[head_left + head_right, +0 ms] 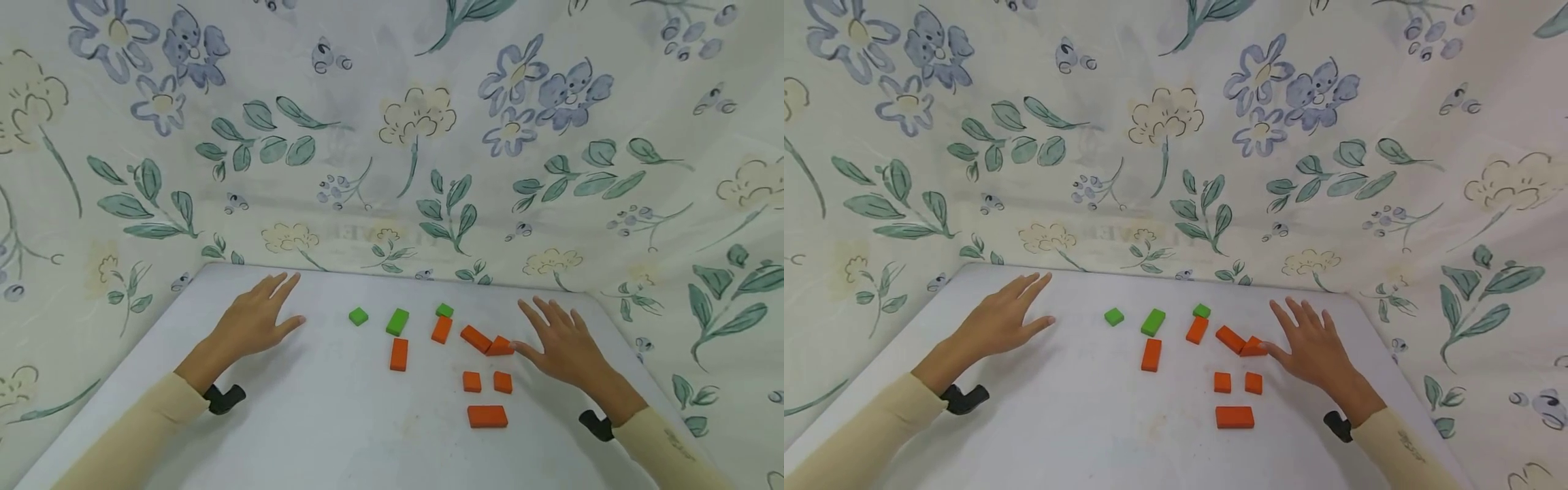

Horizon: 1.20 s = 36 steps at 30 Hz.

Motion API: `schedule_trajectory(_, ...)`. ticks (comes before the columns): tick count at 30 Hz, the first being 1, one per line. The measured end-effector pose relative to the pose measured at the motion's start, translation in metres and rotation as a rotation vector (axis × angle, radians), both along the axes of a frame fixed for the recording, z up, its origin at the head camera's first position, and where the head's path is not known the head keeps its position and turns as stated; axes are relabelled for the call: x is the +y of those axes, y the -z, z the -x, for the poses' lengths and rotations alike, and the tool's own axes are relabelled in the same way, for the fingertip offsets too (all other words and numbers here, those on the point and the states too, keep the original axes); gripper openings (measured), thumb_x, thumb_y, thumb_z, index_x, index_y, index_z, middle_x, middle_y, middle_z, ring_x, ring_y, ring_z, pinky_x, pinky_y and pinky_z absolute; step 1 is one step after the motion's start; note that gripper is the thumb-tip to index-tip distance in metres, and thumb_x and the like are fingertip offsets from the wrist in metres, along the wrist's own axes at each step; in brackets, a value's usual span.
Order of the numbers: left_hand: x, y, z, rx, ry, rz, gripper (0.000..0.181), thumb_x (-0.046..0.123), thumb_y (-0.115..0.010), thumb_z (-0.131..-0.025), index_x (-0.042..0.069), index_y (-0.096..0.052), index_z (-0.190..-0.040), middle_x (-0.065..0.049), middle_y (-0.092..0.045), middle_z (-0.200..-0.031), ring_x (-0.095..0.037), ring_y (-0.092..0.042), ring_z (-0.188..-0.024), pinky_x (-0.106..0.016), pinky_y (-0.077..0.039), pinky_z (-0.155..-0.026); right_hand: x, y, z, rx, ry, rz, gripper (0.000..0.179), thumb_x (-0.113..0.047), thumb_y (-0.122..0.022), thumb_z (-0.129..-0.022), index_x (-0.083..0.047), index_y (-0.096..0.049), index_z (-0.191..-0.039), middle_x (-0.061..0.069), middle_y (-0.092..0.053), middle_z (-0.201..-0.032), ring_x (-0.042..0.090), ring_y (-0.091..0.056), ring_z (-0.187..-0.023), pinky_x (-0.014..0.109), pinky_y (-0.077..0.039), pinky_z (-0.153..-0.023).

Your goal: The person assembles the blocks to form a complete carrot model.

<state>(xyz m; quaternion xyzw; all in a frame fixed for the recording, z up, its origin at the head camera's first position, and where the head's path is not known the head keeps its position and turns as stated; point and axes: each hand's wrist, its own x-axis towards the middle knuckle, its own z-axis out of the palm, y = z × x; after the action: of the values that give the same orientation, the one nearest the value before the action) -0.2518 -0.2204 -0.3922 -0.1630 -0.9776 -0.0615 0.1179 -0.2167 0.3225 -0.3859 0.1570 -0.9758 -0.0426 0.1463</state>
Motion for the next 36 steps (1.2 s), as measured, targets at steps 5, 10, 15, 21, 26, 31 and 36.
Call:
schedule_trajectory(5,0.007,-0.001,0.003,-0.041,0.019,-0.002,0.087,0.053,-0.063,-0.093,0.013,-0.024,-0.159,-0.022,-0.027,-0.162,-0.048,-0.028,-0.146,-0.07,-0.034,-0.106,-0.007,-0.003,-0.001,-0.014,-0.004,-0.002,0.082,-0.047,-0.073,-0.087,-0.01,-0.038,-0.152,0.027,-0.042,-0.152,0.053,-0.04,-0.136,0.074,-0.027,-0.107)
schedule_trajectory(10,0.013,0.001,0.005,-0.053,0.039,-0.002,0.08,0.048,-0.063,-0.095,0.012,-0.03,-0.158,-0.02,-0.031,-0.161,-0.047,-0.029,-0.146,-0.069,-0.036,-0.106,-0.01,0.0,0.006,0.018,-0.044,-0.006,0.08,-0.047,-0.072,-0.088,-0.009,-0.041,-0.151,0.027,-0.045,-0.149,0.052,-0.044,-0.134,0.072,-0.031,-0.106)
schedule_trajectory(15,0.019,0.005,0.004,-0.055,0.066,-0.006,0.075,0.045,-0.063,-0.095,0.013,-0.033,-0.156,-0.019,-0.034,-0.16,-0.047,-0.031,-0.146,-0.069,-0.037,-0.104,-0.019,0.0,0.013,0.003,-0.061,0.004,0.079,-0.045,-0.073,-0.088,-0.009,-0.042,-0.15,0.026,-0.047,-0.147,0.05,-0.045,-0.133,0.069,-0.034,-0.107)
schedule_trajectory(21,0.029,0.006,0.003,-0.077,0.092,-0.022,0.074,0.046,-0.063,-0.095,0.013,-0.036,-0.155,-0.019,-0.036,-0.159,-0.047,-0.031,-0.146,-0.068,-0.038,-0.104,-0.032,0.001,0.02,-0.004,-0.093,0.022,0.077,-0.044,-0.073,-0.088,-0.009,-0.044,-0.149,0.024,-0.05,-0.145,0.045,-0.047,-0.132,0.066,-0.037,-0.107)
schedule_trajectory(26,0.042,0.008,0.006,-0.091,0.13,-0.032,0.077,0.052,-0.064,-0.094,0.014,-0.037,-0.155,-0.018,-0.037,-0.159,-0.046,-0.032,-0.146,-0.067,-0.038,-0.106,-0.043,0.0,0.021,-0.033,-0.122,0.055,0.073,-0.041,-0.073,-0.089,-0.007,-0.046,-0.148,0.024,-0.052,-0.144,0.044,-0.05,-0.131,0.064,-0.041,-0.104)
schedule_trajectory(31,0.057,0.007,0.007,-0.099,0.159,-0.053,0.075,0.053,-0.064,-0.093,0.014,-0.04,-0.153,-0.015,-0.041,-0.157,-0.043,-0.034,-0.146,-0.065,-0.039,-0.106,-0.053,-0.001,0.023,-0.048,-0.14,0.064,0.072,-0.039,-0.075,-0.088,-0.007,-0.048,-0.146,0.023,-0.053,-0.143,0.044,-0.053,-0.128,0.063,-0.044,-0.102)
schedule_trajectory(36,0.069,0.008,0.008,-0.114,0.183,-0.06,0.073,0.053,-0.063,-0.094,0.013,-0.043,-0.152,-0.013,-0.044,-0.155,-0.037,-0.04,-0.144,-0.061,-0.042,-0.106,-0.066,0.001,0.028,-0.074,-0.15,0.084,0.07,-0.042,-0.072,-0.09,-0.007,-0.049,-0.145,0.022,-0.055,-0.141,0.042,-0.056,-0.124,0.061,-0.046,-0.101)
